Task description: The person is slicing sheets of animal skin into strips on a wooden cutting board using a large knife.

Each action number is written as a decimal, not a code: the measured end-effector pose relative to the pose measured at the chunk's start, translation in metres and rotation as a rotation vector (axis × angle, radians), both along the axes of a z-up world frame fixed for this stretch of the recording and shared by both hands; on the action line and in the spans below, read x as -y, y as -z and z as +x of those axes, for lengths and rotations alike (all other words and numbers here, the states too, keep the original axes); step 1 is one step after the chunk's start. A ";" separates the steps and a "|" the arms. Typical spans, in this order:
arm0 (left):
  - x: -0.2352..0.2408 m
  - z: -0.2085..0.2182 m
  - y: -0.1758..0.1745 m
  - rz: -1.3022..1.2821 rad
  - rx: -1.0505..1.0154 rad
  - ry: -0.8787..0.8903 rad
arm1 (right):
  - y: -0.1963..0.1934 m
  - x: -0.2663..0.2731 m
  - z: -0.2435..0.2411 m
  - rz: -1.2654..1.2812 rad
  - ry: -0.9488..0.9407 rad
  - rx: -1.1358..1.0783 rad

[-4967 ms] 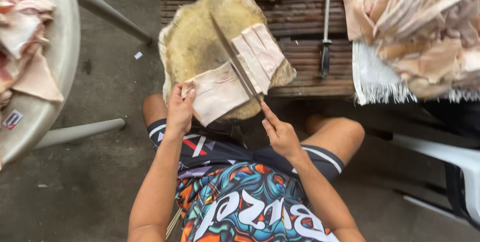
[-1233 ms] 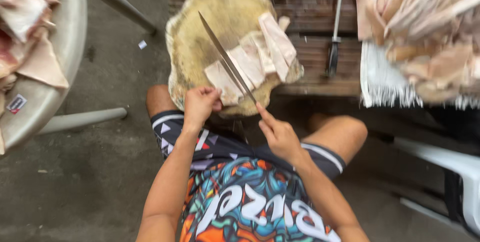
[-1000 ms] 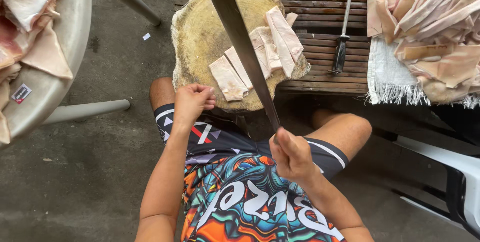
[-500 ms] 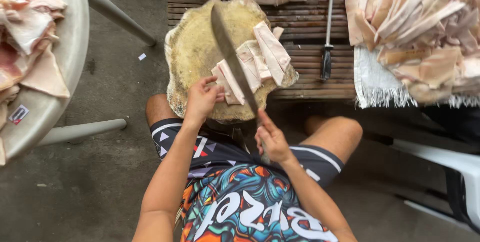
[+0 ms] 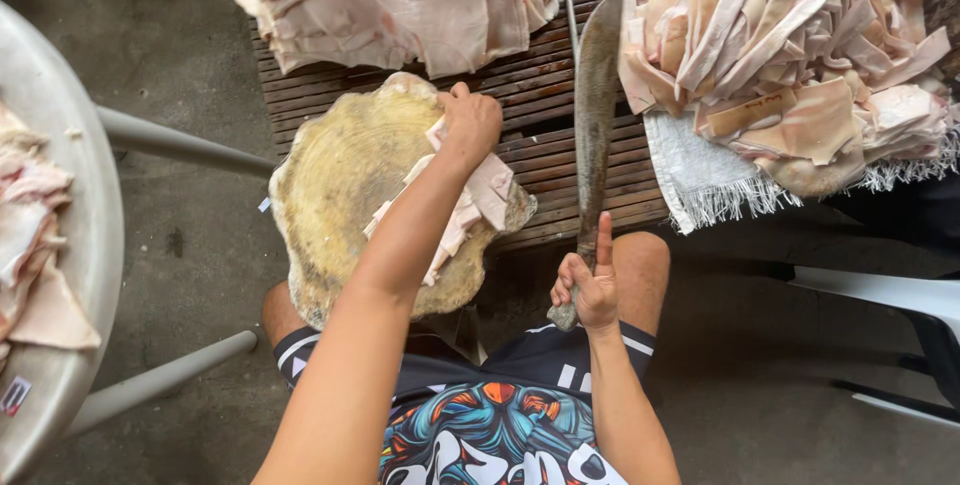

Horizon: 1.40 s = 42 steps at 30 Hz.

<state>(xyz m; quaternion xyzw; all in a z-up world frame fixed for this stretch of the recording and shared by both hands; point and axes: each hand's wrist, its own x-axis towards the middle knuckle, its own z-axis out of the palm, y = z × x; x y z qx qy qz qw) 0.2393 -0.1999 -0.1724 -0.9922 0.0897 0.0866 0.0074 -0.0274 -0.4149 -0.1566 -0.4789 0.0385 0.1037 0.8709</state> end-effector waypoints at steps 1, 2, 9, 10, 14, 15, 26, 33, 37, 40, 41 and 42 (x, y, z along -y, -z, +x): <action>0.007 0.007 0.012 0.101 -0.053 -0.006 | 0.000 0.001 0.002 -0.067 0.014 -0.025; 0.012 0.010 0.023 0.142 -0.091 -0.011 | 0.001 0.000 0.007 -0.133 0.027 -0.052; -0.005 0.015 0.023 -0.138 -0.250 -0.078 | 0.005 -0.008 0.040 -0.277 0.012 -0.085; -0.014 0.012 0.013 -0.253 -0.276 -0.104 | 0.004 -0.009 0.038 -0.292 -0.012 -0.080; -0.045 -0.012 -0.035 -0.666 -0.350 0.207 | 0.003 -0.013 0.038 -0.386 -0.096 -0.028; -0.049 -0.022 -0.044 -0.529 -0.391 0.361 | 0.003 -0.014 0.036 -0.420 -0.128 -0.015; -0.047 -0.051 -0.081 0.232 -0.333 0.630 | 0.005 -0.038 0.014 -0.385 -0.176 -0.024; -0.097 -0.104 -0.083 -0.073 -0.335 0.729 | 0.016 -0.035 -0.006 -0.286 -0.164 -0.085; -0.114 -0.152 -0.115 0.248 -0.400 0.790 | 0.016 -0.034 -0.010 -0.218 -0.193 -0.124; -0.112 -0.165 -0.134 0.472 -0.355 0.837 | 0.013 -0.042 0.000 -0.211 -0.217 -0.127; -0.110 -0.169 -0.135 0.526 -0.333 0.860 | 0.013 -0.045 -0.002 -0.209 -0.222 -0.132; -0.108 -0.164 -0.134 0.497 -0.354 0.857 | 0.013 -0.048 0.000 -0.206 -0.228 -0.137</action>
